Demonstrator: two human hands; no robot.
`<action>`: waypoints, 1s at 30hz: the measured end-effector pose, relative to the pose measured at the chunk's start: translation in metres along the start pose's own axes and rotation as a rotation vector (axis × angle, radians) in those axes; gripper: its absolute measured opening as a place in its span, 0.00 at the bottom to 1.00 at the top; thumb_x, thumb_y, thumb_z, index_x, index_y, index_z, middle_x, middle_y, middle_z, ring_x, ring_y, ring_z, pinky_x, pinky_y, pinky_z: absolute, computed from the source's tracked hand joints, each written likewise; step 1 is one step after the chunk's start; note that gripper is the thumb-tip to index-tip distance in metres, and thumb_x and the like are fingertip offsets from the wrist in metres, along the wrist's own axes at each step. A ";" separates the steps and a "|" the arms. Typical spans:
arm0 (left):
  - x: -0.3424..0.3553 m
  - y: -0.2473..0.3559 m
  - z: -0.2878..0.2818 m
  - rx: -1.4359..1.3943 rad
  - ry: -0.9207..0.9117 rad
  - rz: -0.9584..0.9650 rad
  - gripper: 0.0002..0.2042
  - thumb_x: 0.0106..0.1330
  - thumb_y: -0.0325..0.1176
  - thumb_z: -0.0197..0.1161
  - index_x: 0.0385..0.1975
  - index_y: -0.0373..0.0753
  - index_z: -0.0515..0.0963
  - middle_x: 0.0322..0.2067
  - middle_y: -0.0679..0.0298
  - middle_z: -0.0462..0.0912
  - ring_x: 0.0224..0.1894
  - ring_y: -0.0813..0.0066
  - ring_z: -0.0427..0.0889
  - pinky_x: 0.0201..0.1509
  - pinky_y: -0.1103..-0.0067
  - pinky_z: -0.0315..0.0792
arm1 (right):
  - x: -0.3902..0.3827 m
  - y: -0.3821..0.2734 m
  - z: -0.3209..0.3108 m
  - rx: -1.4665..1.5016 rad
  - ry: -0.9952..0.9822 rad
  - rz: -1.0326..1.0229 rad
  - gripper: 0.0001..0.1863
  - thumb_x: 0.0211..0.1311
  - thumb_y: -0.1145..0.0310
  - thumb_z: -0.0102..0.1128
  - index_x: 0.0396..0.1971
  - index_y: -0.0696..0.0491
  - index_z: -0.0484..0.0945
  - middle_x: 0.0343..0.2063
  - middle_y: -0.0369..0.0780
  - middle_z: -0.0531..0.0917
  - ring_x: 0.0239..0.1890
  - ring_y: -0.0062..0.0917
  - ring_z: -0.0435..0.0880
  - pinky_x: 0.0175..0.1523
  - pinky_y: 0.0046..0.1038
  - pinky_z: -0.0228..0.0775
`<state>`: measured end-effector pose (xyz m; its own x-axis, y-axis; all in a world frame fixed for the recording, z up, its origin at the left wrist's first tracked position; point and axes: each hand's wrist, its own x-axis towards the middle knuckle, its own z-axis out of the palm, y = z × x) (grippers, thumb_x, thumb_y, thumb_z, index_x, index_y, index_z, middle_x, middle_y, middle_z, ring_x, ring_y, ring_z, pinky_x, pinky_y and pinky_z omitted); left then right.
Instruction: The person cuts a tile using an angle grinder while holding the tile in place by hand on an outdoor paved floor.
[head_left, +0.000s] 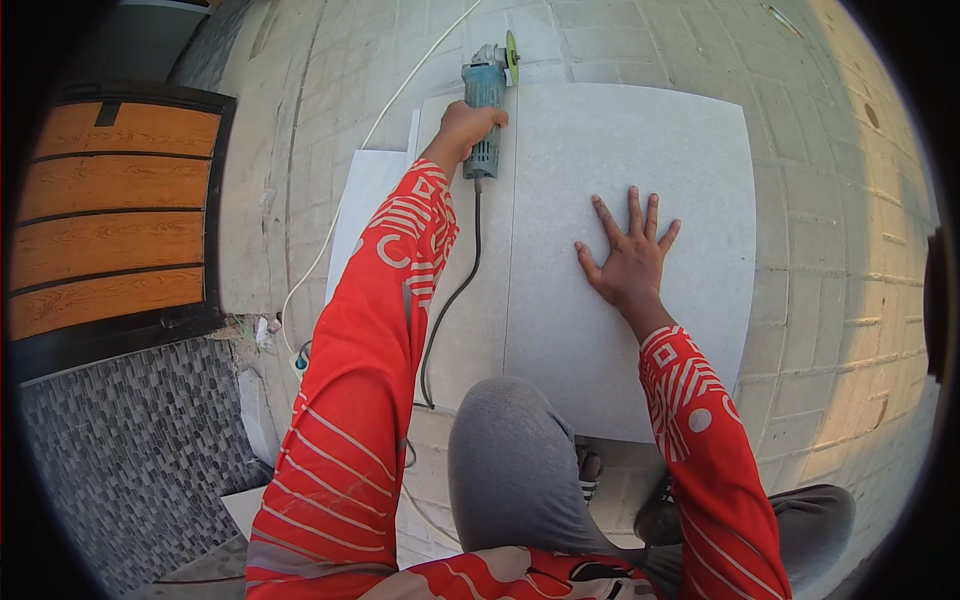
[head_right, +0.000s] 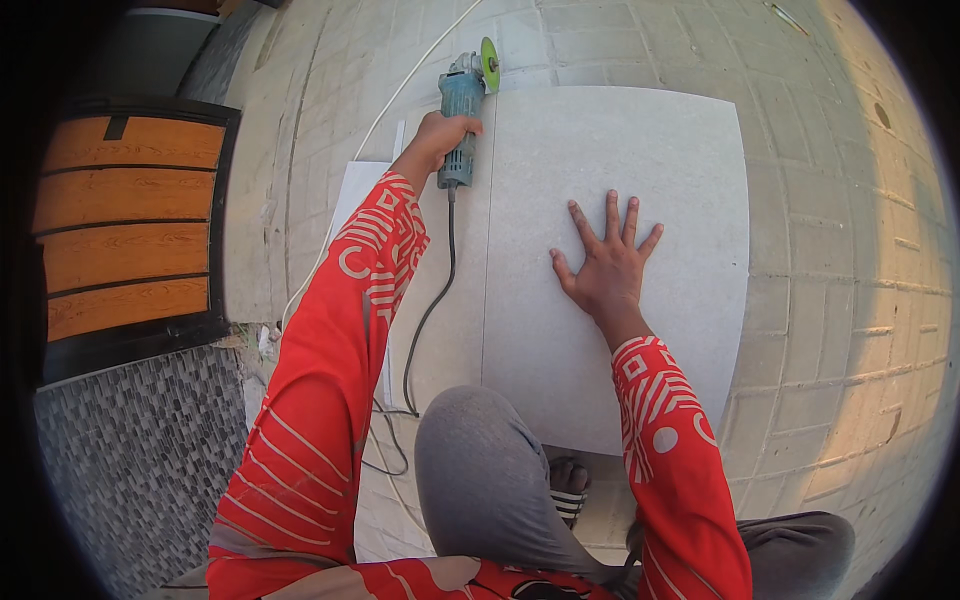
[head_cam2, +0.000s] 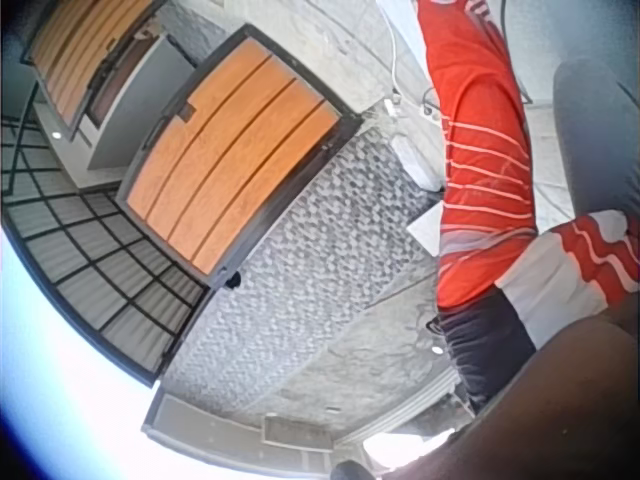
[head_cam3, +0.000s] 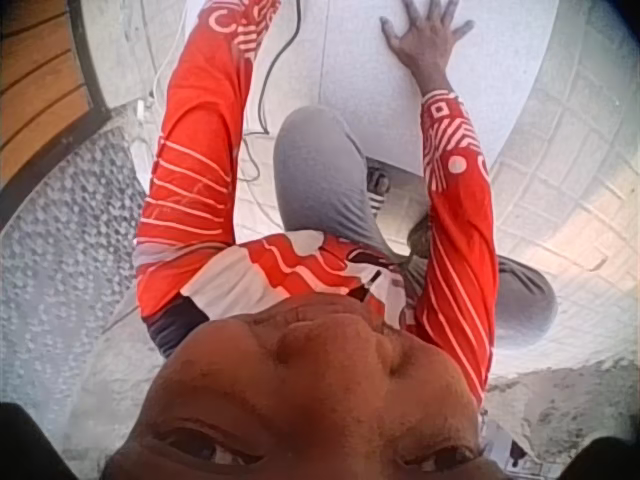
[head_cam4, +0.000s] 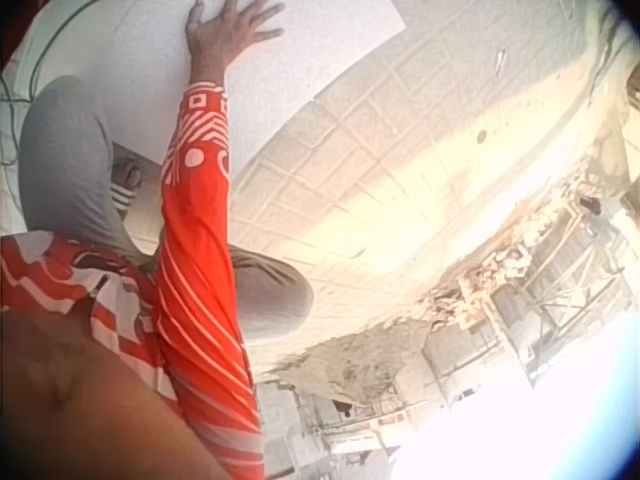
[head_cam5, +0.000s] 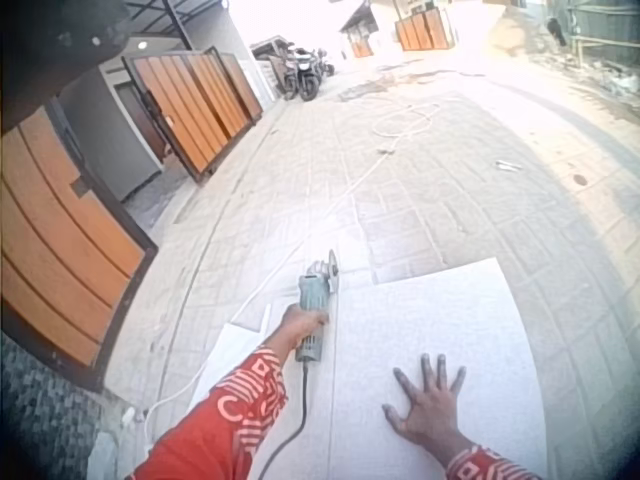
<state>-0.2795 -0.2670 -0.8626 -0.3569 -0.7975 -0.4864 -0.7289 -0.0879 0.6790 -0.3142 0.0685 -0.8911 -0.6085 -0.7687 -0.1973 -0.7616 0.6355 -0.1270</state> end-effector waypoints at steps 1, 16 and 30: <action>0.000 0.001 0.000 0.006 0.001 0.006 0.27 0.43 0.34 0.76 0.42 0.21 0.80 0.39 0.50 0.85 0.36 0.60 0.87 0.37 0.64 0.82 | 0.000 0.000 -0.001 0.004 0.001 -0.001 0.41 0.67 0.32 0.45 0.78 0.26 0.53 0.80 0.45 0.48 0.82 0.47 0.36 0.75 0.70 0.22; 0.002 0.001 -0.001 0.021 0.007 0.007 0.28 0.43 0.35 0.76 0.43 0.21 0.80 0.41 0.49 0.85 0.37 0.59 0.87 0.39 0.64 0.82 | 0.000 -0.001 0.000 0.025 0.017 0.005 0.41 0.66 0.31 0.48 0.78 0.25 0.55 0.80 0.45 0.49 0.82 0.45 0.36 0.75 0.69 0.23; -0.003 0.009 0.001 0.017 -0.009 0.016 0.22 0.49 0.31 0.73 0.40 0.24 0.77 0.33 0.56 0.81 0.27 0.65 0.83 0.30 0.64 0.79 | 0.000 0.000 0.003 0.027 0.027 -0.004 0.41 0.66 0.32 0.46 0.78 0.26 0.55 0.79 0.45 0.49 0.82 0.47 0.37 0.75 0.70 0.22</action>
<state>-0.2851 -0.2647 -0.8552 -0.3735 -0.7936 -0.4803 -0.7330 -0.0648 0.6771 -0.3137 0.0693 -0.8935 -0.6114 -0.7728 -0.1700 -0.7580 0.6337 -0.1544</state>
